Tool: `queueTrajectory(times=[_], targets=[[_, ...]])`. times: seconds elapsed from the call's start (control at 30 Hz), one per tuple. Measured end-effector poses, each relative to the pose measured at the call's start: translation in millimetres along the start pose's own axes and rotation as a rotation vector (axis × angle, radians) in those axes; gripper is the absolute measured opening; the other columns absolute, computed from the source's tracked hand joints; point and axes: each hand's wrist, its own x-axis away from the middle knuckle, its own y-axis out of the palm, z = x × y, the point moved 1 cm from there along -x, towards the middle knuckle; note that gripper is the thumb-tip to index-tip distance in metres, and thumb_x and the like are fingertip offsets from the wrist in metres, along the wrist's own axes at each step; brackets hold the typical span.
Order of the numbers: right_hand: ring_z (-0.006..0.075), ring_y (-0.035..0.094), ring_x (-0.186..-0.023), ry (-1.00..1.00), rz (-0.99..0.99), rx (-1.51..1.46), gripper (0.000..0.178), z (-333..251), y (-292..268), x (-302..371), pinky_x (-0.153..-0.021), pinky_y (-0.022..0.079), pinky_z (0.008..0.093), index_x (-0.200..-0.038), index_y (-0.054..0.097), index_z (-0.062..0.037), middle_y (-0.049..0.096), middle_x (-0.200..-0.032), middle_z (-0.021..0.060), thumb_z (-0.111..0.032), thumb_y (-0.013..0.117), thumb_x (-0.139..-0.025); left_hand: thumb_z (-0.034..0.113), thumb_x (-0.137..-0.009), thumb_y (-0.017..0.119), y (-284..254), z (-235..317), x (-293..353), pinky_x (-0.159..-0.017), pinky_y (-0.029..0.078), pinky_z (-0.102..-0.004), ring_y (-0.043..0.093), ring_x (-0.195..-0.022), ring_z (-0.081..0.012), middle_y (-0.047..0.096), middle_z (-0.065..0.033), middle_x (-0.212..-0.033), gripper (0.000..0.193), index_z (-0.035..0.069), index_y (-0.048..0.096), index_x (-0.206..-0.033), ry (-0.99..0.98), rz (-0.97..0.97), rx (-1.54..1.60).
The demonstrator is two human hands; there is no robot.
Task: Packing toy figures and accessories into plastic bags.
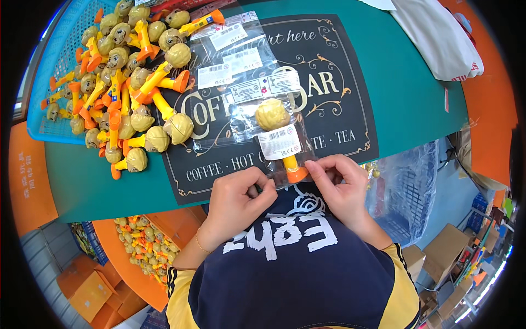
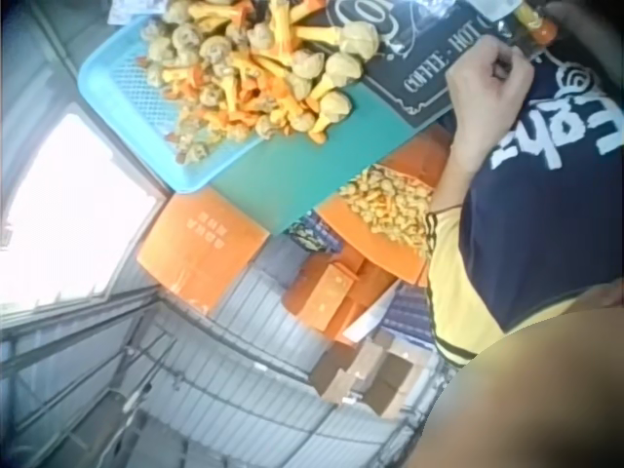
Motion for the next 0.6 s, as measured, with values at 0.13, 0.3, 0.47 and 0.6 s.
queueTrajectory(times=[0.13,0.3,0.47,0.6], targets=[[-0.0004,0.047,-0.055,0.068,-0.030,-0.098,0.026,12.0,1.0,3.2,-0.048,0.033,0.0157,-0.104,0.061,-0.0010,0.063,-0.077,0.0012,-0.003,0.076,-0.083,0.004,-0.083,0.069,-0.8,-1.8,-1.0,-0.047,0.036,-0.0193,0.045,-0.052,0.0006,0.059,0.0020,-0.062,0.010,-0.001,0.065,-0.076,0.014,-0.011,-0.034],[0.0011,0.049,-0.053,0.003,0.024,0.005,0.046,15.6,-12.7,-3.6,-0.047,0.035,0.0151,-0.126,0.046,-0.0029,0.064,-0.103,0.0098,0.003,0.068,-0.087,0.004,-0.083,0.070,-0.6,-1.4,-0.4,-0.046,0.035,-0.0193,0.045,-0.052,0.0006,0.058,0.0025,-0.061,0.012,-0.001,0.064,-0.075,0.012,-0.025,-0.048],[0.0052,0.055,-0.052,0.301,-0.128,-0.381,0.032,6.7,-28.0,-14.7,-0.048,0.042,0.0166,-0.130,0.046,-0.0002,0.067,-0.105,0.0115,-0.008,0.051,-0.099,0.004,-0.084,0.070,-0.7,0.2,-0.7,-0.046,0.035,-0.0193,0.045,-0.052,0.0008,0.057,0.0029,-0.060,0.013,-0.001,0.063,-0.073,0.024,-0.018,-0.063],[0.0011,0.052,-0.057,0.245,-0.311,-0.332,0.036,-1.2,-16.3,-18.4,-0.048,0.040,0.0154,-0.126,0.052,0.0022,0.065,-0.095,0.0057,-0.001,0.062,-0.092,0.005,-0.085,0.069,-1.6,2.4,-3.1,-0.046,0.036,-0.0190,0.046,-0.053,0.0006,0.059,0.0022,-0.065,0.014,-0.001,0.062,-0.074,0.020,-0.052,-0.074]])
